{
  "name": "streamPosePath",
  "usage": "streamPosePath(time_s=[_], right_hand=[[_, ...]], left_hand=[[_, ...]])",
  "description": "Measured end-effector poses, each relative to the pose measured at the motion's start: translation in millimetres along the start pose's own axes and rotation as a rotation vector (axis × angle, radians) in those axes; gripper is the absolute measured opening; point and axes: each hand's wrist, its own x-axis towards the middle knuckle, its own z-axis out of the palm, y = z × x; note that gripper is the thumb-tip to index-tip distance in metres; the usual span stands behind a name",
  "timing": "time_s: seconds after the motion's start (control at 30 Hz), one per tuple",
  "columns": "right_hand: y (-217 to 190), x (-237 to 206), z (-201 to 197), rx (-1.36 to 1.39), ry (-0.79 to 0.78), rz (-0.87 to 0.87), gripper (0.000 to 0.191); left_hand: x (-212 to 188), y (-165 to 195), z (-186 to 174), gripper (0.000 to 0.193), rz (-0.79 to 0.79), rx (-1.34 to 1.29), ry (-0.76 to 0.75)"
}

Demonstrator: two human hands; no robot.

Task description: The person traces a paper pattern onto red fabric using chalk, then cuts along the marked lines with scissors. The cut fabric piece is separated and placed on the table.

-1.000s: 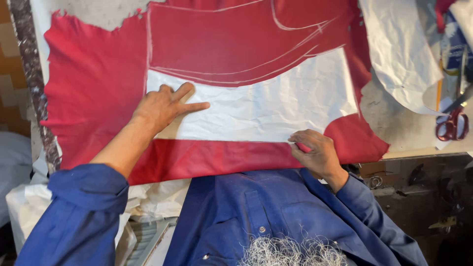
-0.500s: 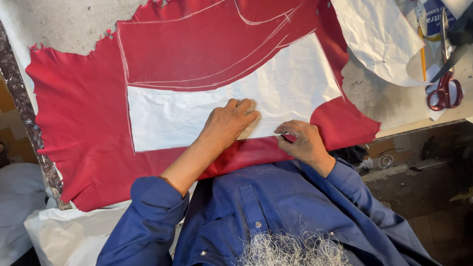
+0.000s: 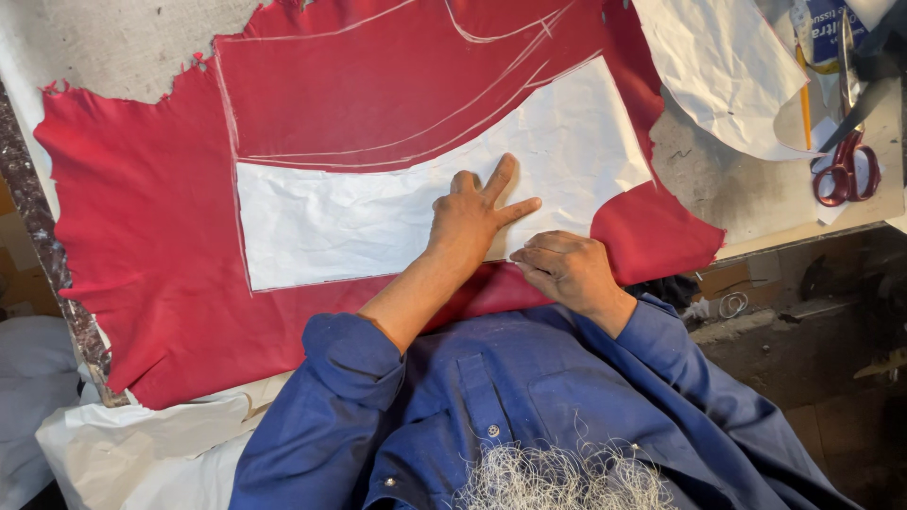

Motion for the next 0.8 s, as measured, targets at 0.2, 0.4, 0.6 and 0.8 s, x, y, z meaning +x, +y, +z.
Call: streamPosePath(time_s=[0.2, 0.4, 0.6, 0.8], right_hand=[[8.2, -8.0, -16.0, -0.009, 0.024, 0.032, 0.013], [26.7, -25.7, -37.3, -0.016, 0.059, 0.089, 0.007], [39.1, -45.6, -68.7, -0.021, 0.086, 0.301, 0.013], [29.6, -36.4, -52.4, 0.007, 0.046, 0.037, 0.019]], left_hand=[[4.6, 10.2, -20.9, 0.116, 0.012, 0.095, -0.197], [5.4, 11.9, -20.9, 0.123, -0.010, 0.020, -0.214], [6.0, 12.2, -18.5, 0.127, -0.044, -0.060, -0.236], [5.9, 14.0, -18.0, 0.125, -0.059, -0.052, -0.187]])
